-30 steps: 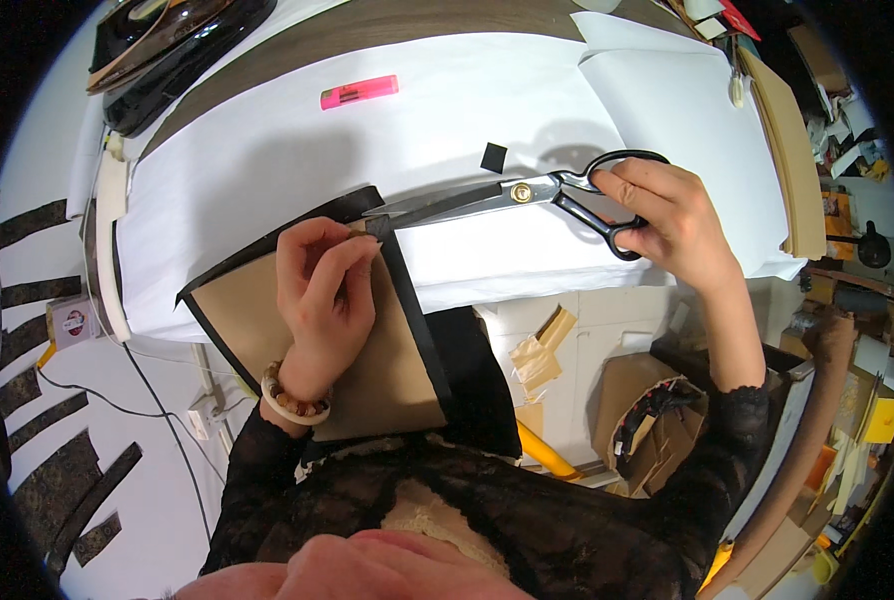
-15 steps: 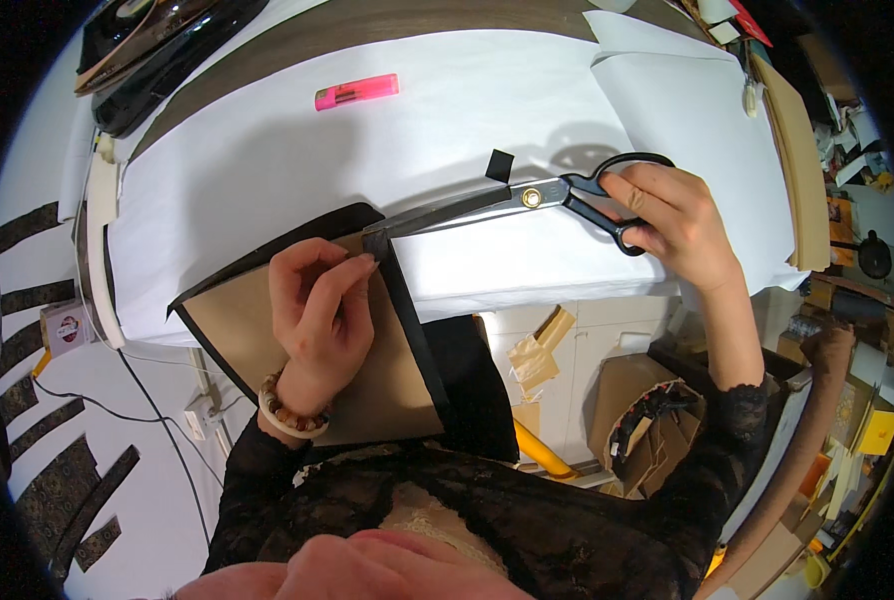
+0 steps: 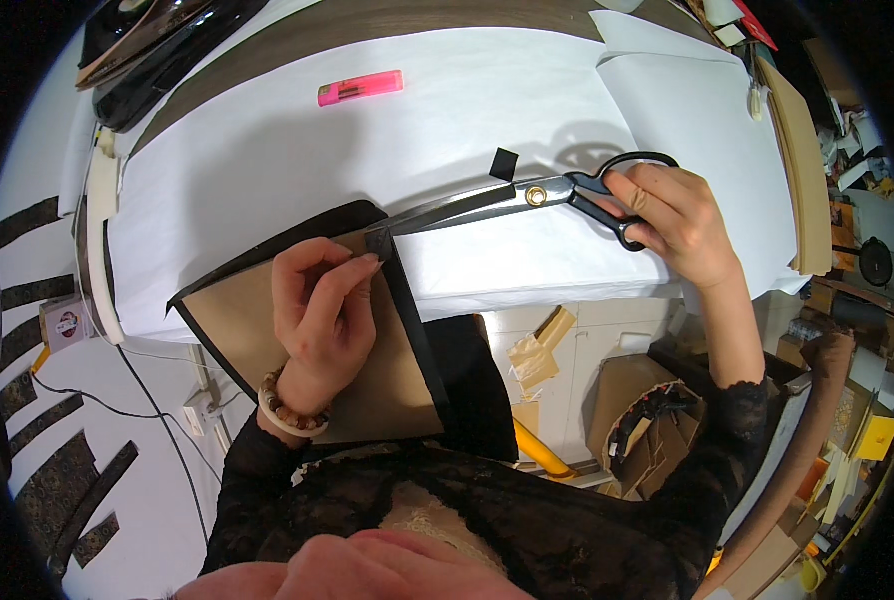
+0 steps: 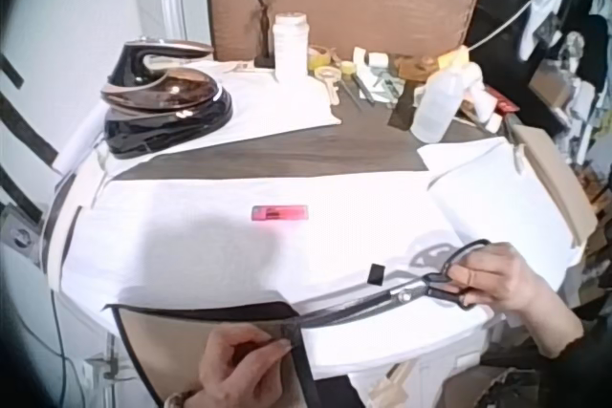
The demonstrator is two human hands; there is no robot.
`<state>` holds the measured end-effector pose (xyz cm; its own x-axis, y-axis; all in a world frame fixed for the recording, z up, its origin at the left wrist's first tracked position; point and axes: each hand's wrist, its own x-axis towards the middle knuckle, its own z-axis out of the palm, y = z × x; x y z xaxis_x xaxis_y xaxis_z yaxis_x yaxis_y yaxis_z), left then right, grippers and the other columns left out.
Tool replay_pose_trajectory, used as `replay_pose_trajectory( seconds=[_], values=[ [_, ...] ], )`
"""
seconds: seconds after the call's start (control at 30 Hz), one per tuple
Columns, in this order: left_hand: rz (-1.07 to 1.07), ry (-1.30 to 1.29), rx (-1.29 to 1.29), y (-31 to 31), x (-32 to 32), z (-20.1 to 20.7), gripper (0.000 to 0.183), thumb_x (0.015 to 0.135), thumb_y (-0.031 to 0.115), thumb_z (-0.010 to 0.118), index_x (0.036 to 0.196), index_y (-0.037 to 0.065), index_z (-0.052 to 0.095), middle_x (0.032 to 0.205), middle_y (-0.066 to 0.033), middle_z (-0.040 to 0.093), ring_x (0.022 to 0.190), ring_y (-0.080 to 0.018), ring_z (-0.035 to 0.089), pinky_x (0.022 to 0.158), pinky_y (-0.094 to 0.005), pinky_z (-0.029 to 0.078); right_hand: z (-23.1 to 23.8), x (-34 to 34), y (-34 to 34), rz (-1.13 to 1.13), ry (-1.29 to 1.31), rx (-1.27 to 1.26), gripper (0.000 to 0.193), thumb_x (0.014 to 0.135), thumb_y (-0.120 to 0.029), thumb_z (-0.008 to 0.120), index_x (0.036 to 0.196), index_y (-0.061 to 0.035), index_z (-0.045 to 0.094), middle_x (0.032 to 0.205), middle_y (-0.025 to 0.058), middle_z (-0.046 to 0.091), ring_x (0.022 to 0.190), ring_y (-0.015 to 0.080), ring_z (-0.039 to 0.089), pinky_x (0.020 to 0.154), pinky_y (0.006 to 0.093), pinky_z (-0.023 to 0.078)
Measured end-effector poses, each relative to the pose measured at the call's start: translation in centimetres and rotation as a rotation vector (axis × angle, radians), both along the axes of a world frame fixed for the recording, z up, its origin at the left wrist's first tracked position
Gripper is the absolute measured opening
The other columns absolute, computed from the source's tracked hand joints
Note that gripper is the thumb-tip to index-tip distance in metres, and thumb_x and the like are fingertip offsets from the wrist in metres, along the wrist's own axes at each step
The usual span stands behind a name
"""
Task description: The person cuts a black fabric strip with scissors, folds and irons it, then trims the edges. The person repeats folding, ironing, and trimming on the same piece of fabric.
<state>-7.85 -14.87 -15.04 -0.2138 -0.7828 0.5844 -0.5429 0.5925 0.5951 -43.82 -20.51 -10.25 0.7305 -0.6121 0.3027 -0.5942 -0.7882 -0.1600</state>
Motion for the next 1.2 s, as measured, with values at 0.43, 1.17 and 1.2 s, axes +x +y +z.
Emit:
replay_pose_trajectory(
  seconds=[0.43, 1.17, 1.2],
  values=[
    [0.004, 0.005, -0.015, -0.08, 0.04, -0.09, 0.025, 0.076, -0.017, 0.068, 0.094, 0.000, 0.069, 0.100, -0.0110, 0.055, 0.075, -0.0188, 0.058, 0.062, -0.0258, 0.048, -0.33, -0.40, -0.13, 0.053, -0.002, -0.091, 0.046, 0.076, -0.025, 0.071, 0.110, 0.0062, 0.066, 0.077, 0.0104, 0.058, 0.066, 0.0274, 0.062, 0.056, 0.0370, 0.051],
    [-0.006, 0.007, -0.014, -0.06, 0.18, -0.11, 0.025, 0.076, -0.016, 0.068, 0.094, 0.001, 0.070, 0.097, -0.0104, 0.056, 0.074, -0.0187, 0.057, 0.060, -0.0262, 0.047, 0.23, 0.20, -0.10, 0.066, 0.024, -0.118, 0.052, 0.071, -0.024, 0.071, 0.112, 0.0068, 0.067, 0.080, 0.0109, 0.062, 0.066, 0.0270, 0.064, 0.055, 0.0358, 0.051],
    [-0.011, 0.006, -0.004, 0.02, 0.26, -0.09, 0.024, 0.077, -0.015, 0.068, 0.094, 0.001, 0.070, 0.097, -0.0104, 0.056, 0.075, -0.0188, 0.057, 0.060, -0.0262, 0.047, 0.23, 0.10, 0.04, 0.064, 0.028, -0.113, 0.050, 0.071, -0.021, 0.072, 0.112, 0.0068, 0.067, 0.080, 0.0111, 0.063, 0.066, 0.0270, 0.064, 0.055, 0.0355, 0.051]
  ],
)
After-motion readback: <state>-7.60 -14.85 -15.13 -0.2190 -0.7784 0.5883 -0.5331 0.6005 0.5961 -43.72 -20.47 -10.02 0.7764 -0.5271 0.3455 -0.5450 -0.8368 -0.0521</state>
